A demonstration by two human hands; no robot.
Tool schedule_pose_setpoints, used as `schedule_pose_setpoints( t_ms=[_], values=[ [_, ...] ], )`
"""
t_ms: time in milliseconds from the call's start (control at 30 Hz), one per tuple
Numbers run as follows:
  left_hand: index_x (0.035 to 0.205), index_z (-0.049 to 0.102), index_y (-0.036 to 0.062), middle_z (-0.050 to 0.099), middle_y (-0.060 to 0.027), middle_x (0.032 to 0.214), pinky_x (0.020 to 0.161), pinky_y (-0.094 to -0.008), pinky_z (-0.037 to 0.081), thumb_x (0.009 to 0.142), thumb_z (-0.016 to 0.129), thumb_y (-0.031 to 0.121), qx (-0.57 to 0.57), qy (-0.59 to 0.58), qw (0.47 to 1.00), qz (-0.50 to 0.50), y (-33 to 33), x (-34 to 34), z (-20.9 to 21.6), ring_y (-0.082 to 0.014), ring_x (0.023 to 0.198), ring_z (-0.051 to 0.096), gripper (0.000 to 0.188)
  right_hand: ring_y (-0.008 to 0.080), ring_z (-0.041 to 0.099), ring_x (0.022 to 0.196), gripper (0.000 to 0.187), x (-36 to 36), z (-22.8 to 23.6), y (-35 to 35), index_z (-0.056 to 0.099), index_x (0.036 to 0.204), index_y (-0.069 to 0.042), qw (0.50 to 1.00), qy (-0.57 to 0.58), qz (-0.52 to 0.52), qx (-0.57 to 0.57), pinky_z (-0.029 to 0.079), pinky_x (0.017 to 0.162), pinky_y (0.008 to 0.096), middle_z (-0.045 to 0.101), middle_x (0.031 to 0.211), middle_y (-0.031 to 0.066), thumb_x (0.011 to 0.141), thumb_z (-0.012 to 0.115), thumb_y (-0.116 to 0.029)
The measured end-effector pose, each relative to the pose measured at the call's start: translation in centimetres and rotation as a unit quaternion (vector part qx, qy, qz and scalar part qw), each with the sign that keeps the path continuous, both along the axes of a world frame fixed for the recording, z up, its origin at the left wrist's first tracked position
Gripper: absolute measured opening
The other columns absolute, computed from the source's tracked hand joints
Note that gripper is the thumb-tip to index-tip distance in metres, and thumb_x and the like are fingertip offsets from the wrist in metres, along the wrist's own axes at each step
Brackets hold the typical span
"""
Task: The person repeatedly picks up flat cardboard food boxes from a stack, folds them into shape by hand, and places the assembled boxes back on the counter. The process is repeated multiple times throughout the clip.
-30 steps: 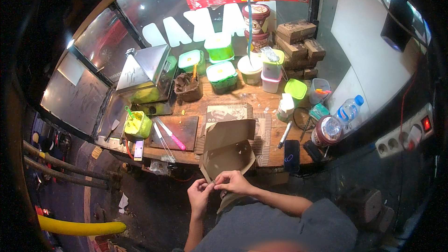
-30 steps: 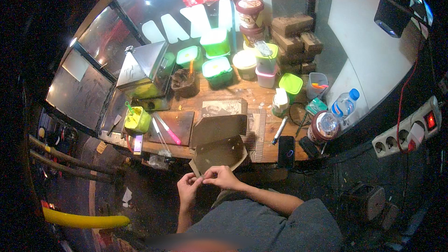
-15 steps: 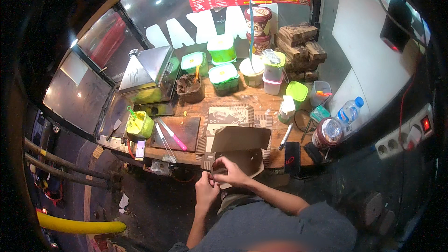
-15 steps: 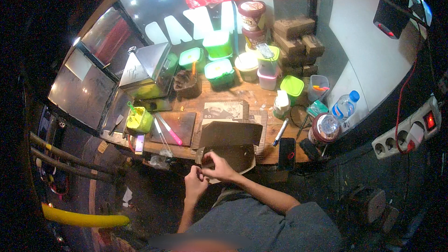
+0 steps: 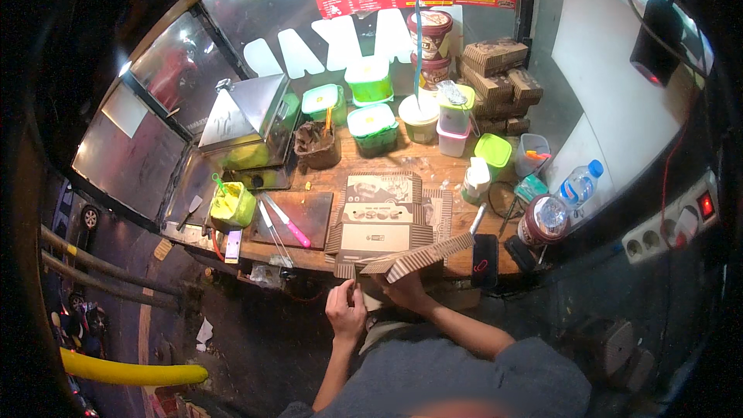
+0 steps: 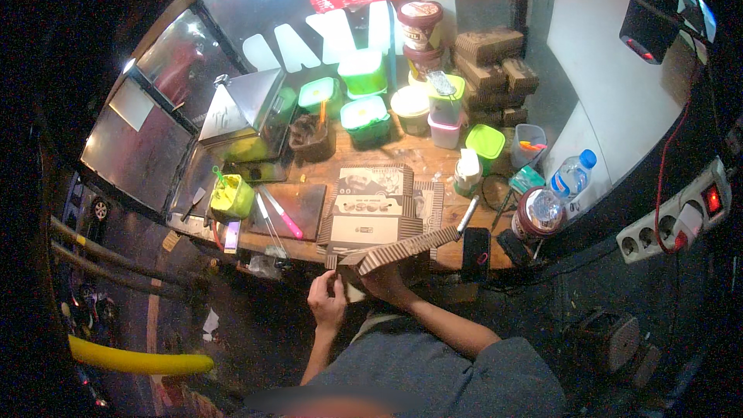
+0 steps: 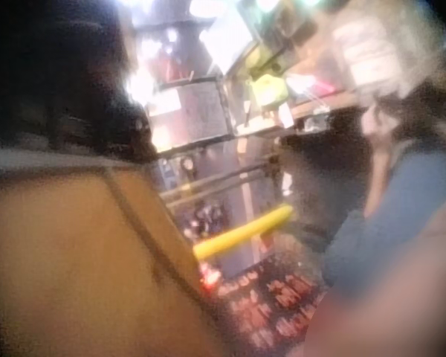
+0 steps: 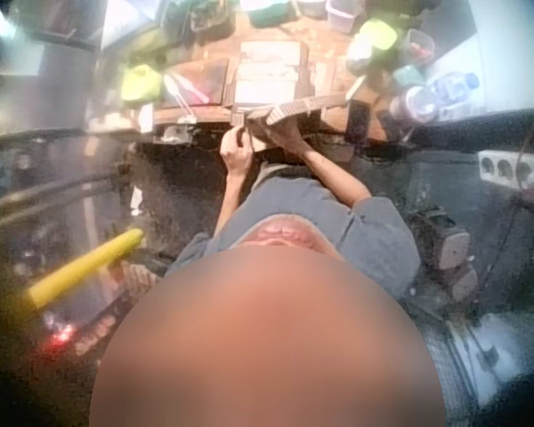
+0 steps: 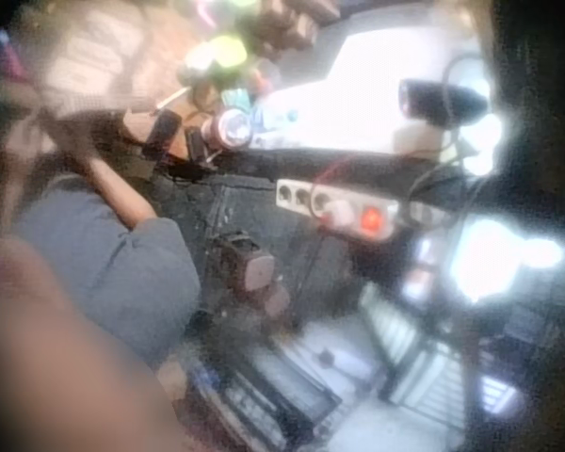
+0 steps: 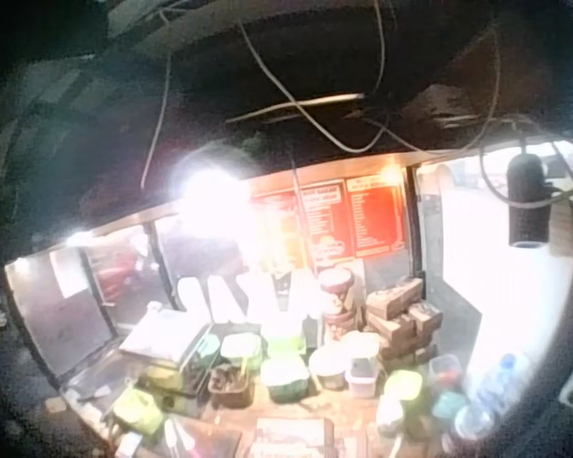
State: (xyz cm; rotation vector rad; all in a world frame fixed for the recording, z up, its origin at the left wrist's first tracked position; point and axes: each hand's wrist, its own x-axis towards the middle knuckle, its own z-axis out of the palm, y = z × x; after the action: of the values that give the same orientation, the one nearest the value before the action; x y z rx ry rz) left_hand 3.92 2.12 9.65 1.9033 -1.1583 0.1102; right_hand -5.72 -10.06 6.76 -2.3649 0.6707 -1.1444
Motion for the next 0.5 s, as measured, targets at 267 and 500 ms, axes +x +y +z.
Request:
schedule_pose_setpoints(
  t_ms=[267,500],
  values=[
    [0.089,0.060,-0.0036,0.056,-0.0101,0.086,0.068,-0.0300,0.044,0.087,0.063,0.003,-0.109,0.223,0.969,-0.001,-1.5,-0.8,2.1,-0.0205,0.076,0.053,0.008,0.0327,0.061,0.103,0.031,-3.5,-4.1,1.6,0.061,0.120,-0.009,0.979,0.180,0.072,0.057,0.046,0.087,0.0463,0.065,0.112,0.0118,0.092,0.064,-0.023],
    [0.091,0.066,-0.0039,0.062,-0.0129,0.087,0.075,-0.0343,0.049,0.080,0.068,0.000,-0.056,0.066,0.989,-0.118,-1.0,-0.4,6.0,-0.0273,0.087,0.061,0.012,0.0321,0.063,0.101,0.029,-4.7,-4.3,1.5,0.062,0.116,-0.007,0.974,0.174,0.086,0.116,0.048,0.086,0.0448,0.066,0.109,0.0126,0.091,0.065,-0.021]
  ],
)
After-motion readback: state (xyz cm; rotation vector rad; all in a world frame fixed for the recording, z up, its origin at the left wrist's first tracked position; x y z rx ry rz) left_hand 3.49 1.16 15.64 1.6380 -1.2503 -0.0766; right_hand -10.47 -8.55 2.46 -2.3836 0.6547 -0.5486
